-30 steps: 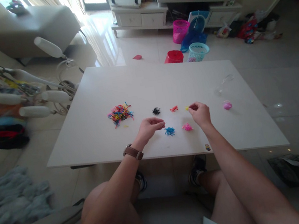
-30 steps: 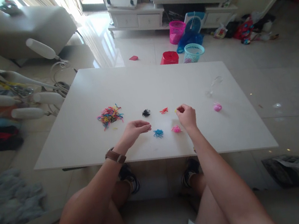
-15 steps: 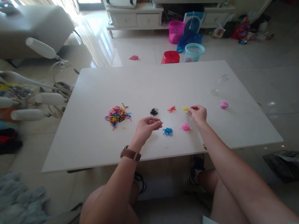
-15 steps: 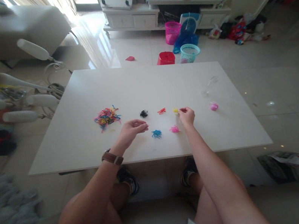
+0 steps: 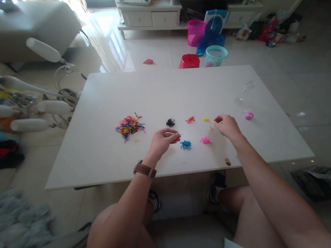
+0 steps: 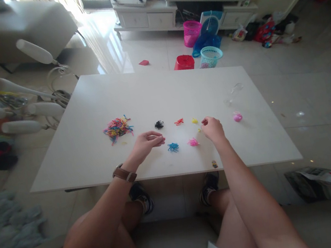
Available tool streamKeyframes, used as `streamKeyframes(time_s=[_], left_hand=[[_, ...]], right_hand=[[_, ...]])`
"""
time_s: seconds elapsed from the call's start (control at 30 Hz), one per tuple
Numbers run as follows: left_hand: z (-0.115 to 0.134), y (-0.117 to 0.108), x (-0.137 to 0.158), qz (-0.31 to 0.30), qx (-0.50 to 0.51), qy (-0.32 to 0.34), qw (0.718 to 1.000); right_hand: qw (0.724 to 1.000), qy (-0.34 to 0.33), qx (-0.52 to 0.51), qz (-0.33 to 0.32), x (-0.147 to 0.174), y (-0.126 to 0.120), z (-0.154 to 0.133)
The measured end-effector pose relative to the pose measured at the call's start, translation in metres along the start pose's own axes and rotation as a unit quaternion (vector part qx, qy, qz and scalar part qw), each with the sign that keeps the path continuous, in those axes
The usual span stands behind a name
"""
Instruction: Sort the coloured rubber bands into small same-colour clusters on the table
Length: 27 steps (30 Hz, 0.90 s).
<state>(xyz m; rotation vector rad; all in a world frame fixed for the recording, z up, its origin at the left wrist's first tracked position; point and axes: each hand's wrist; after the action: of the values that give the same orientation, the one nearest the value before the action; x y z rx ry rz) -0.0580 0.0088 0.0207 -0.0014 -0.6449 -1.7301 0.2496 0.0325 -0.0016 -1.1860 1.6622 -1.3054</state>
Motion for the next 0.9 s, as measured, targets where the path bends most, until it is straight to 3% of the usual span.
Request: streamKeyframes(time_s=[0.13, 0.3, 0.53, 0.73, 0.9], left_hand=[[0.001, 0.0, 0.0, -0.001, -0.006, 0.001, 1.0], [0.0, 0.0, -0.002, -0.001, -0.014, 0.002, 1.0], [-0.004, 0.002, -0.006, 0.0, -0.026, -0.006, 1.0], [-0.005, 0.006, -0.006, -0.001, -0.046, -0.011, 0.999], [-0.005, 0.007, -0.004, -0.004, -0.048, -0.008, 0.999]], right_hand=[[0.994, -0.072, 0.033, -0.073, 0.002, 0.015, 0.022], [0.973, -0.191, 0.04, -0.122, 0.01, 0.031, 0.026], [0.976, -0.178, 0.05, -0.115, 0.016, 0.034, 0.028], [0.966, -0.213, 0.061, -0.132, 0.022, 0.031, 0.023], [0.986, -0.154, 0.013, -0.059, 0.015, 0.035, 0.019]])
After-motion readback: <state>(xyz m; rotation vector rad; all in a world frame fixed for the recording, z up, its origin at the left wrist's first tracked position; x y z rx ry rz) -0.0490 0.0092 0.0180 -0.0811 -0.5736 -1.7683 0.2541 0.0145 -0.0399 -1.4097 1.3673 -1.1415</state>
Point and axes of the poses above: each hand's wrist, its own x-axis away from the middle knuckle, its own y-axis out of the palm, z = x × y, and after that the axes turned 14 degrees about x, right-handed
